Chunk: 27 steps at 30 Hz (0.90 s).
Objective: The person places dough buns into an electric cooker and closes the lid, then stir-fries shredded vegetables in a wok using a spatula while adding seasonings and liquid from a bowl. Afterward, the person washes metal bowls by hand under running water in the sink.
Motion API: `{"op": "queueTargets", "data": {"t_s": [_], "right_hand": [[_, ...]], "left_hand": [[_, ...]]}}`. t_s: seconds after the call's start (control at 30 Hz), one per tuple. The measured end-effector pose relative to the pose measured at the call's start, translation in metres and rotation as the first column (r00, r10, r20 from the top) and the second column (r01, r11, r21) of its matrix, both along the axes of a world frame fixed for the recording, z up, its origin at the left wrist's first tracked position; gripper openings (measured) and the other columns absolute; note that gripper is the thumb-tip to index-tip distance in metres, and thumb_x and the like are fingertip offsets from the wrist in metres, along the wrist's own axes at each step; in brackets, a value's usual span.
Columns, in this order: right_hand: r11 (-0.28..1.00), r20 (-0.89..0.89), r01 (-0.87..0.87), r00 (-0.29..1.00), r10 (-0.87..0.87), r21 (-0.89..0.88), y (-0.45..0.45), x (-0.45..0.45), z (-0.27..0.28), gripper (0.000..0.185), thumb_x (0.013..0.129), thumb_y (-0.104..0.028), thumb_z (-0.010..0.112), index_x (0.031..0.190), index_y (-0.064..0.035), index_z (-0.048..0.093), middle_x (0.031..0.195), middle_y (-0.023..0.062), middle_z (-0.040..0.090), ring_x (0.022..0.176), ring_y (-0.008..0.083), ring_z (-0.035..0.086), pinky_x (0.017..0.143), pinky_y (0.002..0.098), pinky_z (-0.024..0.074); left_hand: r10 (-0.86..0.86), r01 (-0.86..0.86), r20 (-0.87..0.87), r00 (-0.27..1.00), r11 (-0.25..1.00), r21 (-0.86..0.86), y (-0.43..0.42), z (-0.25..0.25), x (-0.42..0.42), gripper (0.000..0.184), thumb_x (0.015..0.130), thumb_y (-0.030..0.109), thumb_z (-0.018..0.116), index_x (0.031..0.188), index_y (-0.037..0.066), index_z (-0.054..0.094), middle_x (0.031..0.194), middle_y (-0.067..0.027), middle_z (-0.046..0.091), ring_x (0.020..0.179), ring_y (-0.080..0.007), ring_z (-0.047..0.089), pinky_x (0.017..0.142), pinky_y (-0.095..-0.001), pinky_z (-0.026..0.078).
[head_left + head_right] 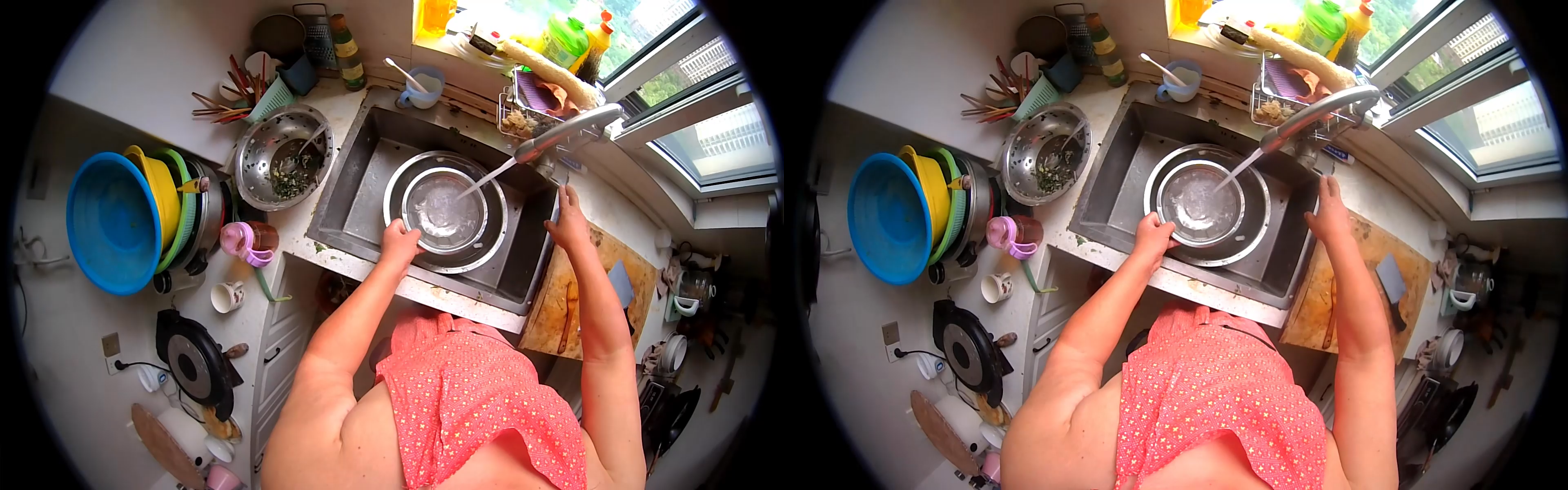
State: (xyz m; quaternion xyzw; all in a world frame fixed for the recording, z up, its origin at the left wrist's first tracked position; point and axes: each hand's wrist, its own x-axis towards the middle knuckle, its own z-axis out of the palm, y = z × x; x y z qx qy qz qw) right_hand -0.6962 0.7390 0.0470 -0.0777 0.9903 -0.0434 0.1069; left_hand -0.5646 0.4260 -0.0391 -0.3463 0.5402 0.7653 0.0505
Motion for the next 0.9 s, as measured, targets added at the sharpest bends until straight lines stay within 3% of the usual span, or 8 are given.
{"op": "queueTargets", "data": {"t_s": [0.37, 0.47, 0.53, 0.8, 0.87, 0.9], "right_hand": [[1.0, 0.017, 0.011, 1.0, -0.011, -0.011, 0.0, 0.0, 0.003, 0.087, 0.07, -0.017, 0.071, 0.142, -0.0067, 0.023, 0.146, 0.0138, 0.024, 0.123, 0.0339, 0.043, 0.097, 0.0388, 0.0424], [0.999, -0.011, -0.004, 1.0, 0.003, -0.048, 0.005, -0.001, 0.0, 0.087, 0.066, -0.017, 0.072, 0.139, -0.0028, 0.028, 0.143, 0.0186, 0.028, 0.124, 0.036, 0.04, 0.099, 0.0386, 0.0398], [1.0, -0.004, -0.024, 1.0, 0.024, 0.002, 0.006, -0.003, -0.003, 0.084, 0.071, -0.017, 0.07, 0.142, -0.0075, 0.024, 0.146, 0.0137, 0.025, 0.123, 0.033, 0.042, 0.097, 0.0388, 0.0418], [0.996, -0.049, -0.049, 0.998, 0.046, -0.072, 0.011, -0.006, -0.002, 0.073, 0.071, -0.015, 0.069, 0.136, -0.0066, 0.036, 0.144, 0.0145, 0.029, 0.124, 0.0317, 0.041, 0.099, 0.0379, 0.0404], [0.997, -0.281, -0.073, 0.958, 0.062, -0.028, 0.007, -0.003, 0.0, 0.055, 0.073, -0.013, 0.066, 0.125, -0.0098, 0.049, 0.133, 0.0155, 0.041, 0.116, 0.0317, 0.047, 0.093, 0.0394, 0.0436], [0.997, -0.28, -0.066, 0.958, 0.056, -0.027, 0.006, -0.003, 0.0, 0.055, 0.073, -0.013, 0.066, 0.125, -0.0098, 0.049, 0.133, 0.0155, 0.041, 0.116, 0.0317, 0.047, 0.093, 0.0394, 0.0436]], "left_hand": [[0.011, -0.011, 0.023, 1.0, 1.0, -0.001, 0.0, -0.001, -0.002, 0.011, 0.076, 0.0, 0.054, 0.077, 0.004, 0.045, 0.074, -0.0048, 0.051, 0.063, -0.0141, 0.056, 0.05, -0.03, 0.053], [-0.004, 0.004, 0.033, 0.999, 1.0, 0.012, -0.001, -0.004, -0.002, 0.009, 0.076, 0.0, 0.054, 0.08, 0.004, 0.047, 0.075, -0.0044, 0.053, 0.064, -0.0134, 0.057, 0.05, -0.0284, 0.053], [-0.007, 0.007, 0.043, 0.999, 1.0, -0.012, -0.002, -0.005, -0.001, 0.01, 0.076, 0.0, 0.055, 0.079, 0.005, 0.046, 0.075, -0.0037, 0.052, 0.063, -0.0132, 0.056, 0.05, -0.0285, 0.052], [-0.007, 0.007, 0.048, 0.999, 1.0, -0.002, -0.004, -0.009, -0.002, 0.013, 0.076, 0.001, 0.055, 0.076, 0.007, 0.044, 0.075, -0.0032, 0.051, 0.063, -0.0131, 0.054, 0.05, -0.0288, 0.052], [-0.029, 0.03, 0.066, 0.997, 0.999, -0.015, -0.005, -0.01, -0.001, 0.01, 0.08, 0.001, 0.054, 0.089, 0.006, 0.053, 0.082, -0.0033, 0.059, 0.068, -0.0125, 0.06, 0.051, -0.0245, 0.052], [-0.035, 0.037, 0.067, 0.997, 0.999, -0.015, -0.005, -0.009, -0.001, 0.01, 0.08, 0.001, 0.054, 0.089, 0.006, 0.053, 0.082, -0.0033, 0.059, 0.068, -0.0125, 0.06, 0.051, -0.0245, 0.052]]}}
